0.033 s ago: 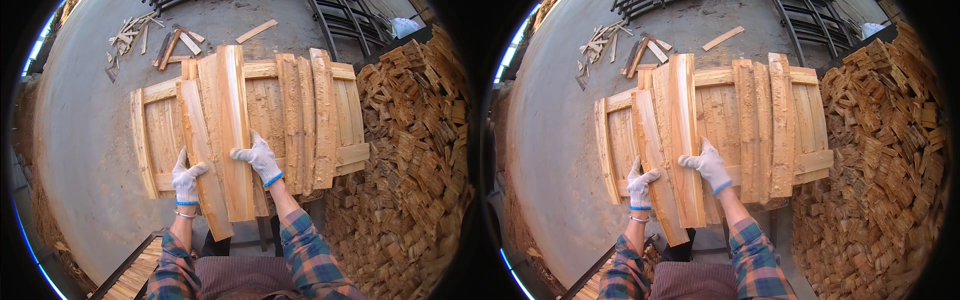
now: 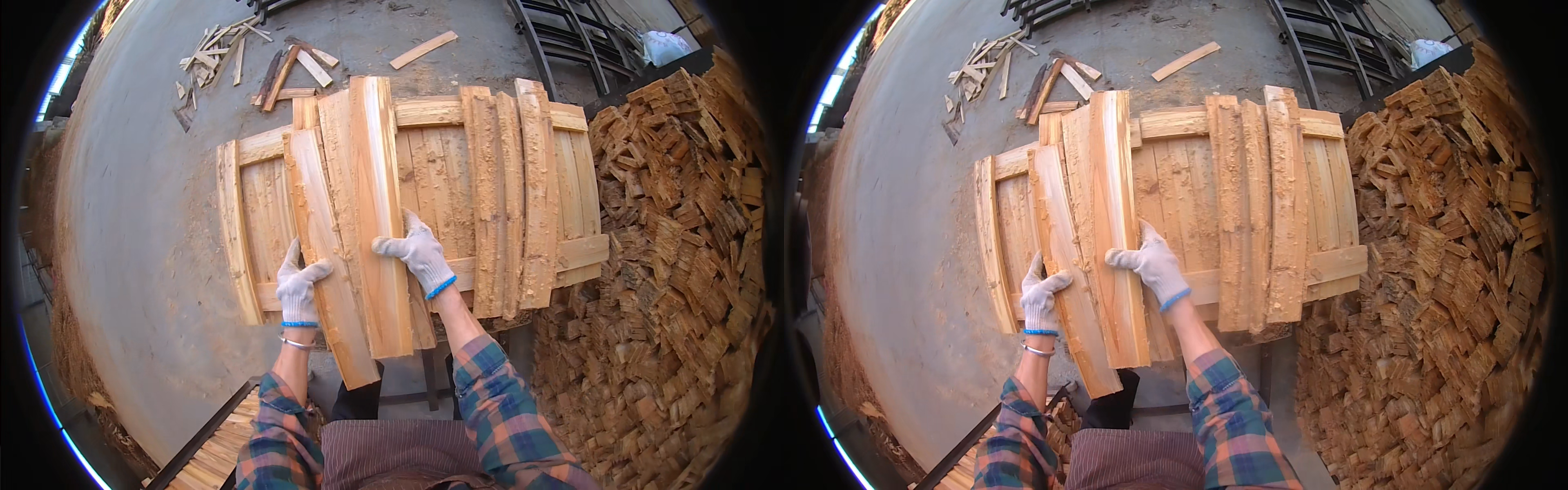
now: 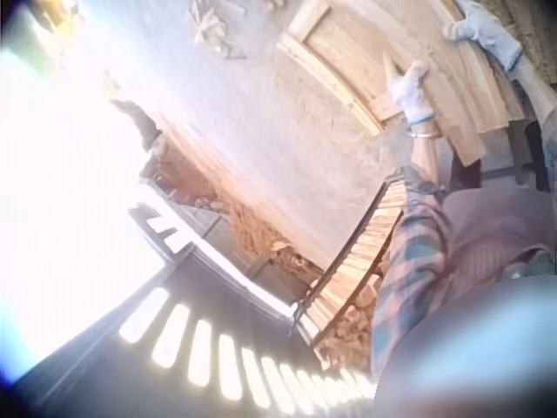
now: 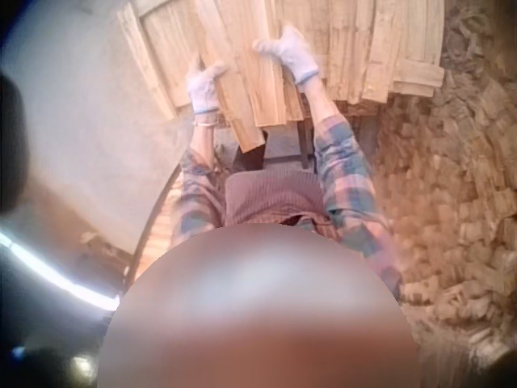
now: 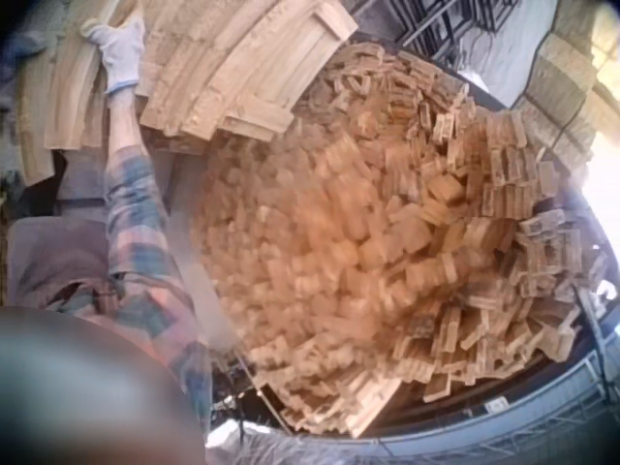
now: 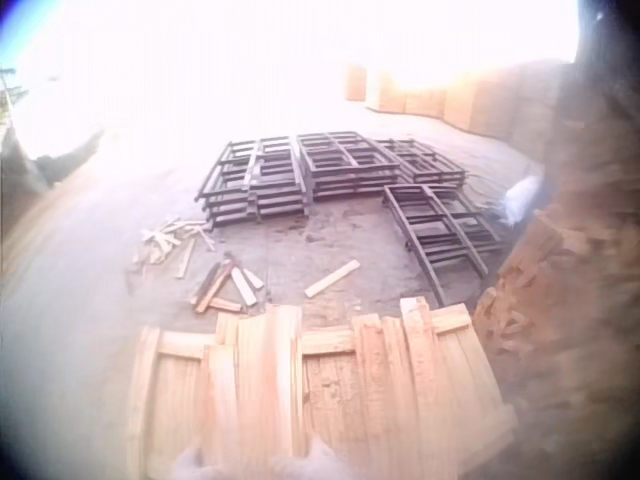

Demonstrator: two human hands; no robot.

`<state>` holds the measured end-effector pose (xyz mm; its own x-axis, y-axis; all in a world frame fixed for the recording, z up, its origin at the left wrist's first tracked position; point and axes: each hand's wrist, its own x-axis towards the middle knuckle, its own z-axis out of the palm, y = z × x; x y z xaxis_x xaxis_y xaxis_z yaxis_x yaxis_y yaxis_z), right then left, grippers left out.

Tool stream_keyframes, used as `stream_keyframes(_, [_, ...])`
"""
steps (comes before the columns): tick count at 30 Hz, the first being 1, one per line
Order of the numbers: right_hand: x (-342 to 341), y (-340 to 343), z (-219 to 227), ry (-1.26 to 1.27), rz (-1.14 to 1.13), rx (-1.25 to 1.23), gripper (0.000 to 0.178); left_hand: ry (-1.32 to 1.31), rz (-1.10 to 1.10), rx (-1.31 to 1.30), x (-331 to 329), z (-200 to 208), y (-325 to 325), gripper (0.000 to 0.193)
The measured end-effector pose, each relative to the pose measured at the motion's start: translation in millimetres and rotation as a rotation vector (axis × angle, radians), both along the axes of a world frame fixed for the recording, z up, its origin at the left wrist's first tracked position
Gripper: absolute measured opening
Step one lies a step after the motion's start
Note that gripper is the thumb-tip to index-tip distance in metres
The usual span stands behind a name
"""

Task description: The person repeatedly picks up wooden planks from a large pile and places them onto a wooden pallet. They arrange the planks in layers, alternating orientation to build a stable stack. The person wears gloves and works in a covered warehouse area with a concrete floor.

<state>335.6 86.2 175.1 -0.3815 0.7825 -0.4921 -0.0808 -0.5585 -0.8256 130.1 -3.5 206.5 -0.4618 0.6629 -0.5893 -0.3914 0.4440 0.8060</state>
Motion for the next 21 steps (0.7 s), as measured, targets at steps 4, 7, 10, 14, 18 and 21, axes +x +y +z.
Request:
stream_keyframes(4, [-57,2,-48,-0.622,0.310,0.109,0.107,0.083,0.030,-0.112,-87,-67,1,0.072])
stream_keyframes(7, [-97,-14,-13,-1.000,0.334,0.299,0.118,0.325,0.125,-0.172,-118,-91,-23,0.066])
stream_keyframes(10, [-126,-19,-15,-1.343,0.402,0.322,0.123,0.215,-0.007,-0.233,-126,-78,-10,0.059])
stream_keyframes(14, [-117,-8,-12,-1.347,0.443,0.238,0.121,0.208,0.017,-0.157,-147,-56,7,0.058])
stream_keyframes(18, [-63,-7,-36,-1.154,0.280,0.463,0.114,0.305,-0.072,-0.187,-193,-77,20,0.061])
stream_keyframes(21, [-28,6,-42,-1.301,0.251,0.456,0.107,0.400,-0.137,-0.129,-202,-97,23,0.059])
